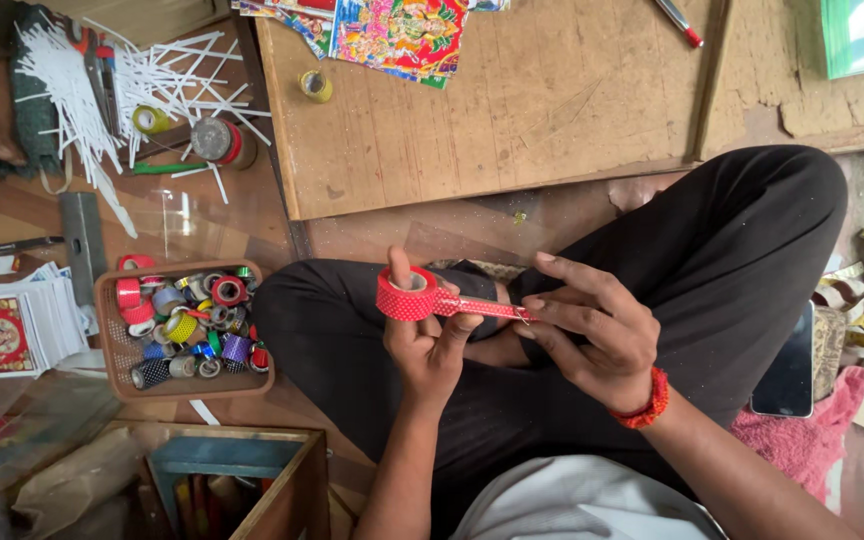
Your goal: The person sits on the floor and assembles small decorative cards by placing a printed image onto a cardboard base and securing it with red patterned tape. They repeatedly apply tape to the edges, smooth it down, and set the finished cards aside.
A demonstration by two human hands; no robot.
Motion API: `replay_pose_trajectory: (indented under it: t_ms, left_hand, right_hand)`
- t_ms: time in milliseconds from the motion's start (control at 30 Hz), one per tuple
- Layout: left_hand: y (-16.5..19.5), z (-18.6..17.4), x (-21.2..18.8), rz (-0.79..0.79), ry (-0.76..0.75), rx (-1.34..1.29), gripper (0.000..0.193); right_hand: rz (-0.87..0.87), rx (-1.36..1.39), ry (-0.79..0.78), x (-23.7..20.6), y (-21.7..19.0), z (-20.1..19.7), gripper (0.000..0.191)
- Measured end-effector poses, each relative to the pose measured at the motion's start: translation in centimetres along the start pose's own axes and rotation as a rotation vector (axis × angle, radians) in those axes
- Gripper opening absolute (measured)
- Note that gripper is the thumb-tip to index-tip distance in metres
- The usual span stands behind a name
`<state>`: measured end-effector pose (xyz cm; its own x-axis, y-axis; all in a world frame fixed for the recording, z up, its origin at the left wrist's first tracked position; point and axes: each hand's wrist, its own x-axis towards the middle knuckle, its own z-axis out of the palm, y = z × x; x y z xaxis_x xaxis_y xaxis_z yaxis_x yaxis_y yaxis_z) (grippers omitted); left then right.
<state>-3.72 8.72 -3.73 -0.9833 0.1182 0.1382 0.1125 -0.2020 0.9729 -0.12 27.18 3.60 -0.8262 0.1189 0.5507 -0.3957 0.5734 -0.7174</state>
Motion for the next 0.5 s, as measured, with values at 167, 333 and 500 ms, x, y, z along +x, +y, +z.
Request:
replay_pose_trajectory:
  t_ms: [167,333,500]
  left_hand:
    - [0.4,-0.3,-0.2,0.008,-0.020,-0.035,0.100]
    - [1.8,-0.3,0.0,0.003,-0.039,-0.004,0.102]
    - [5.0,-0.6,1.5,0.376,-0.157,0.487,0.082]
  right_hand:
    - [-0.032,-0.022,-0.077,0.5,-0.3,-0.8,0.027]
    - [0.142,0.245,-0.092,0.6,-1.4,-1.7,0.033]
    - [0.389,0.507,-0.227,1.3,-2.0,-3.7,0.039]
